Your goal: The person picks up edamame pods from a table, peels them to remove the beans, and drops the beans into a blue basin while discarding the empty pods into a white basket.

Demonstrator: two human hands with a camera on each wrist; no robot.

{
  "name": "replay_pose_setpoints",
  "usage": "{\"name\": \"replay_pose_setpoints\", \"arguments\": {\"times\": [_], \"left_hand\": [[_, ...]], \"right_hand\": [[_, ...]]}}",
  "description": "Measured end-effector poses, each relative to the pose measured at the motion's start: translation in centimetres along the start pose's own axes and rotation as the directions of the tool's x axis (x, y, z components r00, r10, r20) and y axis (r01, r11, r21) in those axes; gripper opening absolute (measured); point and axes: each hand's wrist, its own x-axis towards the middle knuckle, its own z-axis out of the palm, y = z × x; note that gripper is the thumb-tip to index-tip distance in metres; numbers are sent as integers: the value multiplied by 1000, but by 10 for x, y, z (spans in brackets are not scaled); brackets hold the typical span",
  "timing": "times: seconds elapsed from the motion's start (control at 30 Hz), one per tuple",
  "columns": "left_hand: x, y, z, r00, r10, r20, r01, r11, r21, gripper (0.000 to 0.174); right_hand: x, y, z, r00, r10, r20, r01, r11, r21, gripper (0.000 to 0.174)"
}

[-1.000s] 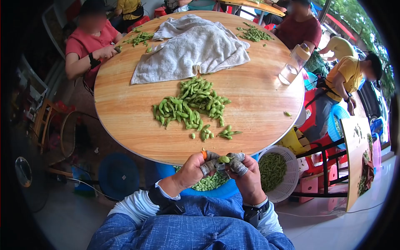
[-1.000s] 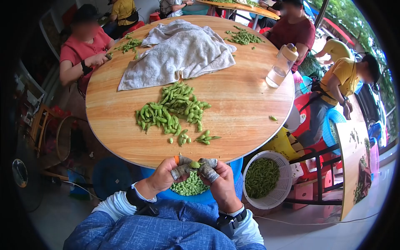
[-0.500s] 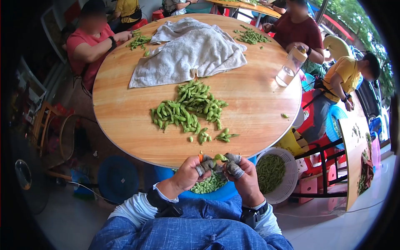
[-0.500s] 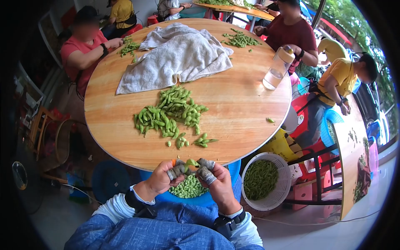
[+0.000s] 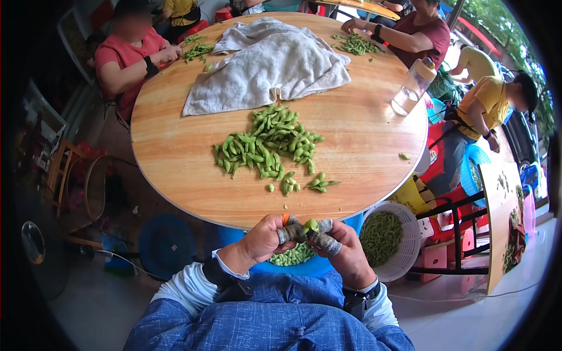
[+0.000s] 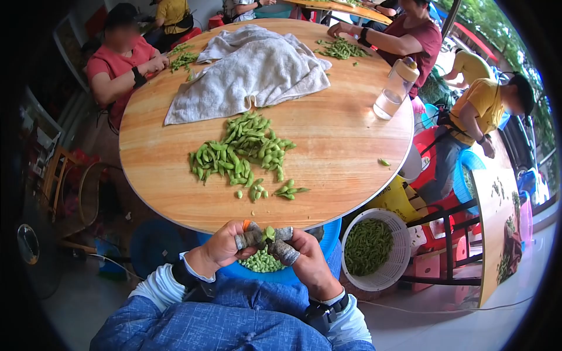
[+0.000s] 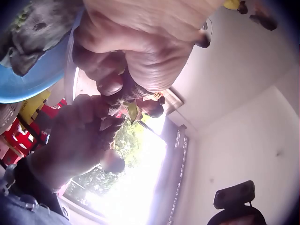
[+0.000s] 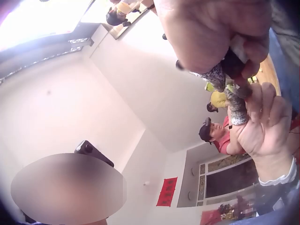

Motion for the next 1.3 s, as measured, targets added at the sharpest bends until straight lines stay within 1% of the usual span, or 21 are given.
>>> {"name": "replay_pose_setpoints", "arguments": {"times": [0.1,0.2,0.3,0.5,0.6,0.7,0.8,1.0,1.13,1.23,1.3], "left_hand": [[0,0,1,999,50,12,-51,990,130,27],[-1,4,6,993,108,42,-114,969,219,27],[-3,10,14,990,139,20,-139,940,313,25],[-4,10,17,979,188,72,-201,885,421,21],[-5,7,14,985,167,51,-173,900,399,18],[-5,6,12,993,108,47,-117,943,310,16],[-4,5,10,993,96,72,-113,954,279,15],[-4,5,10,995,83,58,-96,953,288,15],[-2,2,7,993,80,88,-101,958,270,14],[-3,2,7,995,78,70,-94,958,270,13],[-3,1,8,996,74,53,-84,966,245,13]], "right_hand": [[0,1,1,1000,11,-14,-11,1000,5,20],[0,0,2,1000,12,-14,-11,1000,17,19],[-1,-1,2,999,31,-24,-31,999,23,18],[-1,-1,2,999,35,-18,-35,999,7,16],[-1,-2,2,999,35,-10,-35,999,-6,15],[-2,-3,2,999,33,0,-33,999,-11,15],[-2,-2,2,1000,19,2,-19,1000,-12,15],[-1,-1,1,1000,6,18,-7,1000,23,15],[0,0,2,1000,10,30,-11,999,39,15],[3,5,1,998,-44,40,44,999,-3,15],[5,9,0,998,-44,35,45,999,-14,16]]}}
